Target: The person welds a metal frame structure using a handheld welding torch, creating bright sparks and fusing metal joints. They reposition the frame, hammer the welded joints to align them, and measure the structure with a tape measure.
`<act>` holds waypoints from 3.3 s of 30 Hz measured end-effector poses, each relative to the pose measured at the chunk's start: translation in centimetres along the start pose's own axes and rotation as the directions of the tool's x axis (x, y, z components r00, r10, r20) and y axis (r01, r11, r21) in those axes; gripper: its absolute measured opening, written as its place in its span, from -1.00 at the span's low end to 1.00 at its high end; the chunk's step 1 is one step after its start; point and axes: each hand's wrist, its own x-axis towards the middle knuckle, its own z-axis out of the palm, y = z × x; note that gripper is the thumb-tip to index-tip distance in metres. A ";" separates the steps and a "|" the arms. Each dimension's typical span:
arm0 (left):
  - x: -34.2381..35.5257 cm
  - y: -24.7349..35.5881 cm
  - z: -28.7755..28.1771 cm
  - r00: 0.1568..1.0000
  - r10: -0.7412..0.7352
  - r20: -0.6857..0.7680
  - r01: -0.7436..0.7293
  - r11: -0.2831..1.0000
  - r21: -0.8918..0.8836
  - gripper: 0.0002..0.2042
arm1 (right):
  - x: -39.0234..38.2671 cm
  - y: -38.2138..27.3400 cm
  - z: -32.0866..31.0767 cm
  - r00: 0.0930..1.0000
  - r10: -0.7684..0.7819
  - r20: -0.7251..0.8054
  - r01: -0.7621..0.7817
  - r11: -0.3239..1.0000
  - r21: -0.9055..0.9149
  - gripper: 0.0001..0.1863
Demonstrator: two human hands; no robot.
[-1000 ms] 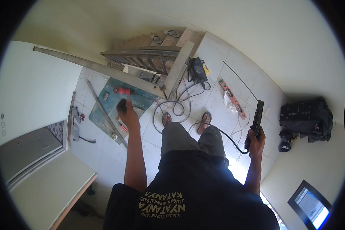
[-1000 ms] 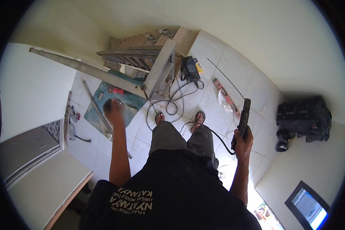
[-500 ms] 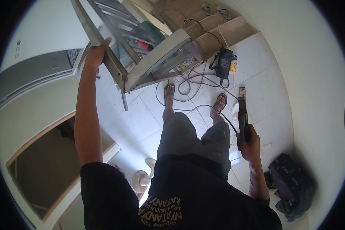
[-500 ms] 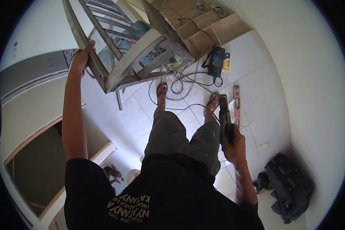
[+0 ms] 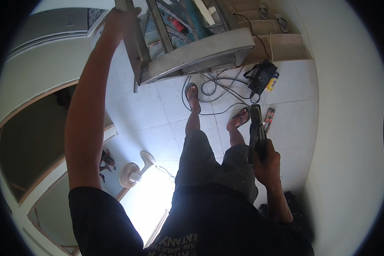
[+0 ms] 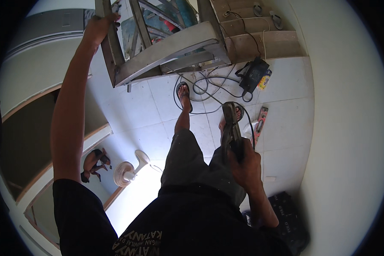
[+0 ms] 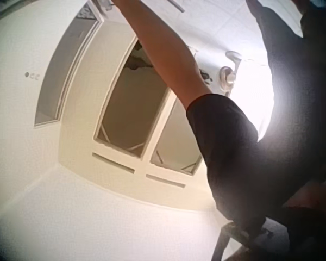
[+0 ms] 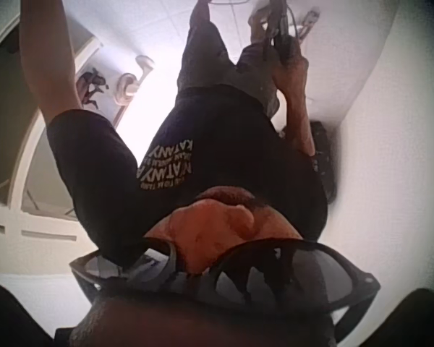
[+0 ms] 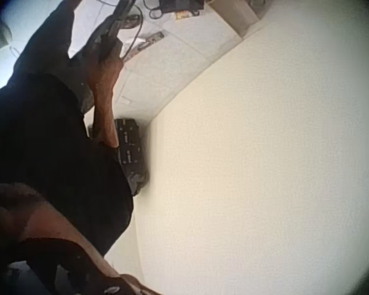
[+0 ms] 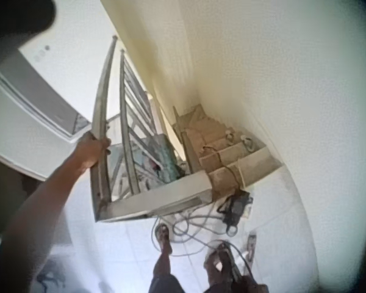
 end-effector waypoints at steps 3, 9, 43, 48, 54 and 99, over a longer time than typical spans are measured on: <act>1.5 -2.2 -0.8 0.998 -0.044 0.034 0.044 0.999 0.008 -0.50 | 0.5 0.0 0.9 1.000 -0.019 -0.003 0.019 1.000 -0.004 -0.89; -0.8 0.7 -0.4 0.995 -0.066 -0.075 0.075 0.990 0.117 -0.49 | -0.4 5.1 2.8 0.995 0.031 -0.093 -0.022 0.995 0.096 -0.84; -11.4 -2.6 34.1 0.831 0.124 -0.543 -0.461 -0.393 -0.796 -0.67 | 4.5 31.1 10.7 0.859 0.381 -0.341 -0.040 0.715 0.698 -0.67; -11.0 -0.8 33.7 0.889 -0.125 -0.441 -0.457 -0.177 -0.872 -0.61 | 4.7 31.2 11.1 0.869 0.351 -0.348 -0.008 0.714 0.700 -0.68; -13.5 1.3 32.8 0.875 -0.229 -0.428 -0.466 -0.156 -0.871 -0.56 | 5.0 31.3 11.0 0.875 0.344 -0.339 -0.017 0.723 0.691 -0.68; -10.4 1.0 31.4 0.970 -0.205 -0.131 -0.240 -0.711 -0.661 -0.86 | 3.6 26.6 8.2 0.880 0.319 -0.352 -0.009 0.752 0.659 -0.73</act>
